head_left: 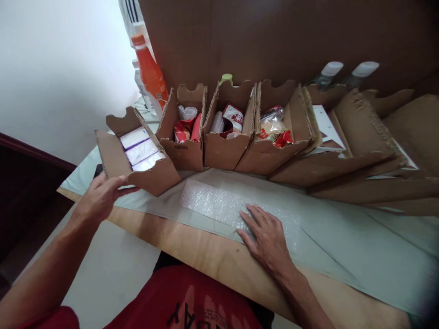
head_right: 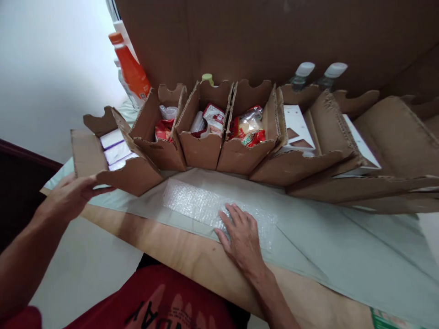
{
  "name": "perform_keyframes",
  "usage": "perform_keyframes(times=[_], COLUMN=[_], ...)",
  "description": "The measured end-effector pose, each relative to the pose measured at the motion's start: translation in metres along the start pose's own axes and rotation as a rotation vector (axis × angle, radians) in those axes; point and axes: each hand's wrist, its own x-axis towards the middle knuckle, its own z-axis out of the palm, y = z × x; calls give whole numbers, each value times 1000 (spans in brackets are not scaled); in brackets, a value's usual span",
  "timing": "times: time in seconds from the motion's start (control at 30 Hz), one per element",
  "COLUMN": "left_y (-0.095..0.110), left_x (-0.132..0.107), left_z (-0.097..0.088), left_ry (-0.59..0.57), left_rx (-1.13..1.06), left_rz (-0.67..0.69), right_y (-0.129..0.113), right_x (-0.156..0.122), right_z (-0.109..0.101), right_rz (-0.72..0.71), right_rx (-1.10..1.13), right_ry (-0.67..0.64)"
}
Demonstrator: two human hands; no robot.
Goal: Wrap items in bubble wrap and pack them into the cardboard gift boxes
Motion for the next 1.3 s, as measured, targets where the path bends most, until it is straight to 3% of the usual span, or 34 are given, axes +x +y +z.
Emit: perform_keyframes(times=[0.2,0.27,0.33,0.43,0.5,0.6,0.7,0.8,0.93,1.07,1.17,1.3], left_y=[-32,-41,-40,-24,-10,4,7,9,15,20,20,19], left_x=[-38,-37,-32,-22,-14,3,20,25,15,2,-2,6], left_z=[5,-3,-12,-21,-19,-7,7,19,38,61,79,105], left_ry=[-123,-69,91,235,170,-8,-93,-68,-13,25,81,134], left_rx=[-212,-167,-5,433,682,873,912,904,902,905,893,868], left_rz=[-136,-140,40,557,849,1042,1090,1131,1171,1228,1229,1196], right_y=[21,35,46,48,39,20,5,-3,-16,-29,-30,-16], right_x=[-12,-24,-34,-38,-32,-13,14,56,139,201,205,163], right_z=[-4,-12,-22,-37,-44,-46,-41,-30,-1,30,34,6], right_rz=[-46,-34,2,36,35,53,113,156,29,-17,-6,57], right_rx=[-1,-17,-38,-32,29,157,300,513,791,843,858,860], right_ry=[71,78,61,26,29,47,0,-81,-218,-274,-273,-247])
